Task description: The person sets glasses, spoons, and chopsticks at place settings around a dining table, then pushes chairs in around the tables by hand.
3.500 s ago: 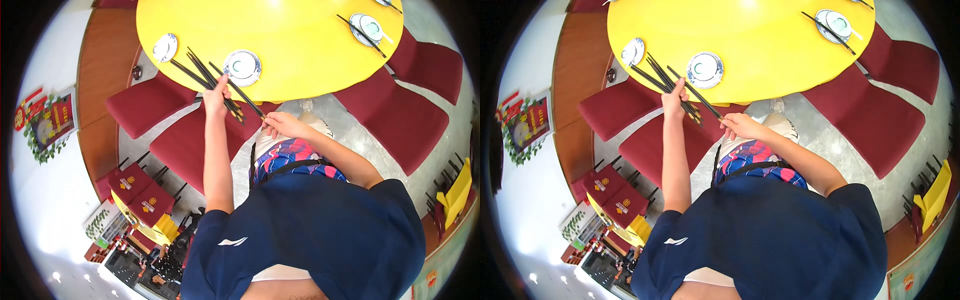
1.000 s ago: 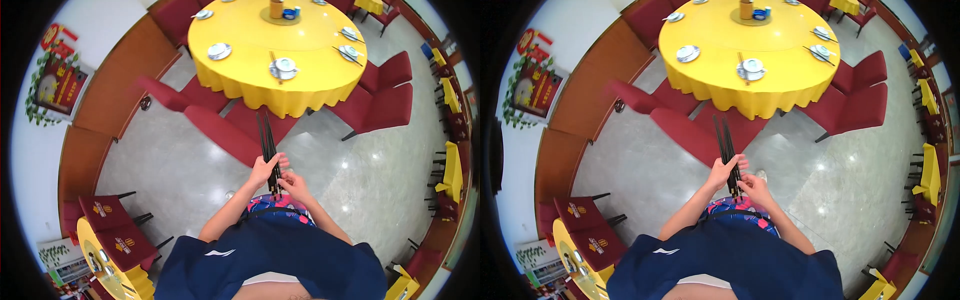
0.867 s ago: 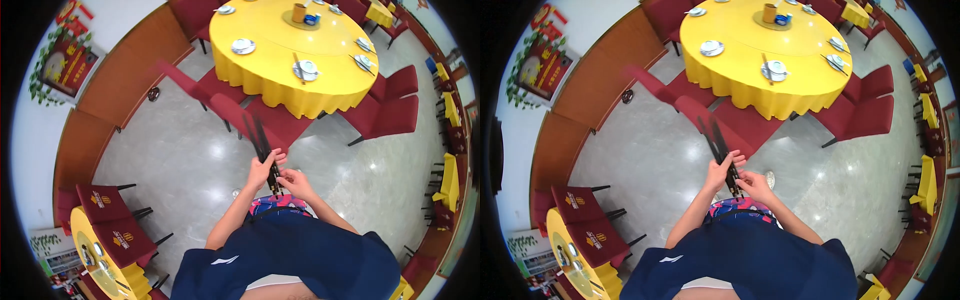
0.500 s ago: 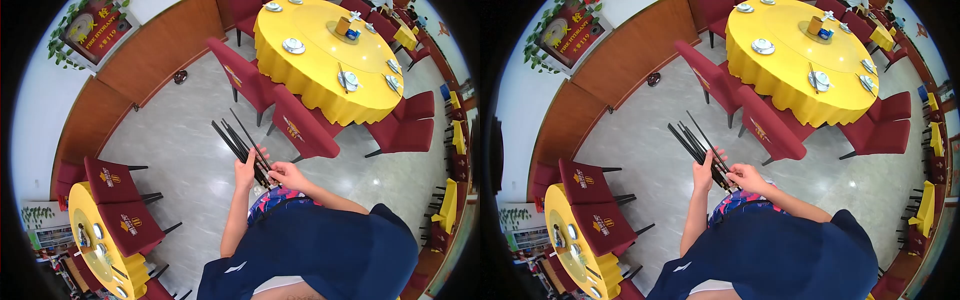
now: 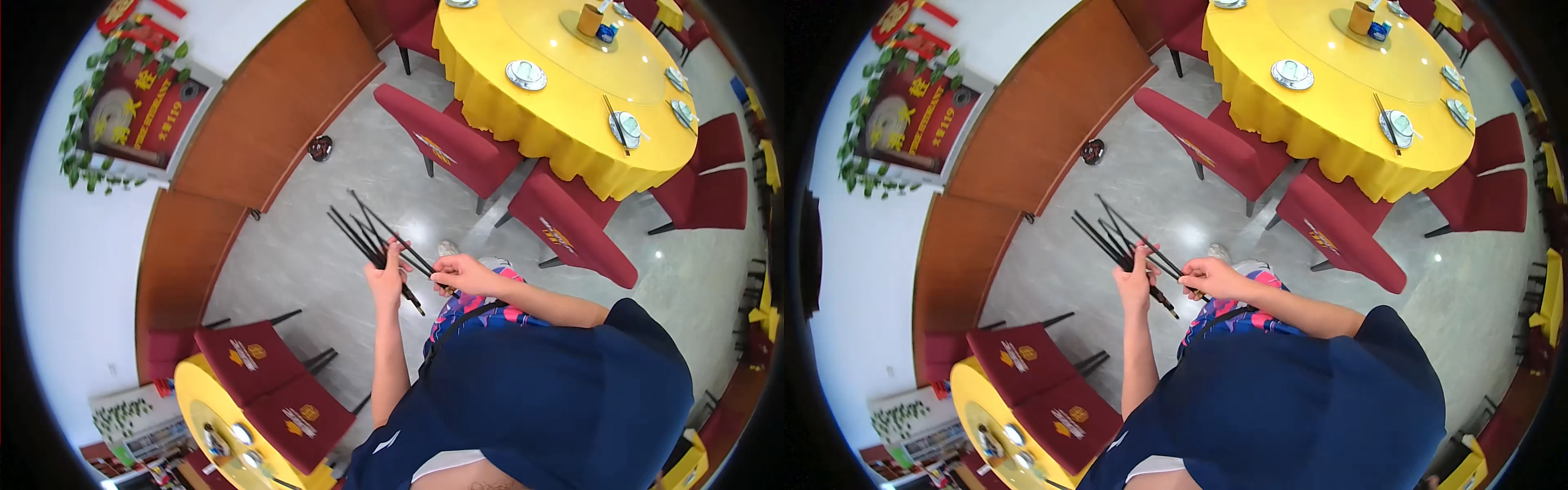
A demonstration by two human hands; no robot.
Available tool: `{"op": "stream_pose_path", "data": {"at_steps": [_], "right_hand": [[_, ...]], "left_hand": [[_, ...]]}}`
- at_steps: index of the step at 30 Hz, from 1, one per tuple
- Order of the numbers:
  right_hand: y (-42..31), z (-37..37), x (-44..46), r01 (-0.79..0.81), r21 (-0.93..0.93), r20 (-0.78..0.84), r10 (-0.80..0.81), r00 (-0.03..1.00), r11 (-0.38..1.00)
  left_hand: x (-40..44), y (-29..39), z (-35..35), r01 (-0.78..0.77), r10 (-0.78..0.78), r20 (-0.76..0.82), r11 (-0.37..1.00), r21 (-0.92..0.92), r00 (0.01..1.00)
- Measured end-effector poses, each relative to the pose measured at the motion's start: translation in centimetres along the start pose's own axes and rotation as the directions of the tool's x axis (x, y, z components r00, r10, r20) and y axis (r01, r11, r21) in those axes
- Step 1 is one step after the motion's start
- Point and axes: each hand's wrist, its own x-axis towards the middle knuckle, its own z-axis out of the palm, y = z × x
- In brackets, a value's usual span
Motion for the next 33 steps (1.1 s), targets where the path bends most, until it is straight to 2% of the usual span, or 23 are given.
{"op": "stream_pose_path", "data": {"at_steps": [2,3,4,6,8,11,14,16,19,22,23,26,31,33], "right_hand": [[-2.1,-0.3,3.9,-0.025,-0.049,0.056,0.028,0.998,0.998],[-2.6,-0.5,5.8,0.006,-0.091,0.062,-0.001,0.998,0.996],[-3.8,-0.2,7.4,0.016,-0.076,0.066,-0.011,0.998,0.997],[-6.0,0.0,9.6,-0.159,0.023,0.091,0.156,0.984,0.987],[-7.0,0.4,11.8,-0.159,0.053,0.097,0.153,0.983,0.986],[-8.7,0.8,15.3,-0.283,0.07,0.128,0.273,0.953,0.956],[-8.4,1.8,18.8,-0.298,0.099,0.065,0.292,0.954,0.95],[-8.3,3.1,22.6,-0.23,0.168,-0.004,0.233,0.972,0.959],[-9.3,5.3,29.3,-0.146,0.189,-0.097,0.167,0.981,0.971],[-9.9,8.9,35.5,-0.087,0.224,-0.294,0.152,0.943,0.971],[-11.1,9.9,37.0,-0.109,0.146,-0.338,0.153,0.929,0.983],[-12.2,11.0,40.9,-0.126,0.173,-0.391,0.185,0.902,0.977],[-10.6,10.8,45.0,-0.175,0.162,-0.478,0.232,0.847,0.971],[-9.7,9.9,46.0,-0.237,0.197,-0.413,0.299,0.86,0.951]], "left_hand": [[4.4,2.7,-2.1,0.025,-0.025,0.043,1.0,-0.005,0.999],[6.9,3.1,-3.3,0.021,-0.023,0.065,0.999,0.04,0.998],[8.8,4.0,-3.6,0.021,-0.022,0.068,1.0,0.01,0.997],[12.0,5.5,-4.1,0.032,-0.031,0.131,0.999,-0.004,0.991],[14.9,5.9,-4.9,0.104,-0.09,0.187,0.992,-0.067,0.978],[19.6,6.0,-5.7,0.165,-0.155,0.25,0.986,-0.02,0.956],[23.6,5.7,-6.2,0.199,-0.187,0.33,0.98,-0.002,0.925],[28.0,6.2,-7.5,0.227,-0.189,0.402,0.973,-0.05,0.896],[34.3,7.7,-9.5,0.299,-0.252,0.4,0.953,-0.057,0.881],[40.4,9.0,-12.9,0.304,-0.25,0.456,0.951,-0.047,0.854],[42.1,8.6,-14.0,0.329,-0.257,0.478,0.941,-0.072,0.84],[45.9,7.2,-15.9,0.372,-0.264,0.493,0.919,-0.134,0.829],[48.7,4.1,-17.5,0.381,-0.37,0.46,0.922,0.073,0.807],[49.2,1.3,-18.9,0.397,-0.426,0.427,0.904,0.159,0.798]]}}
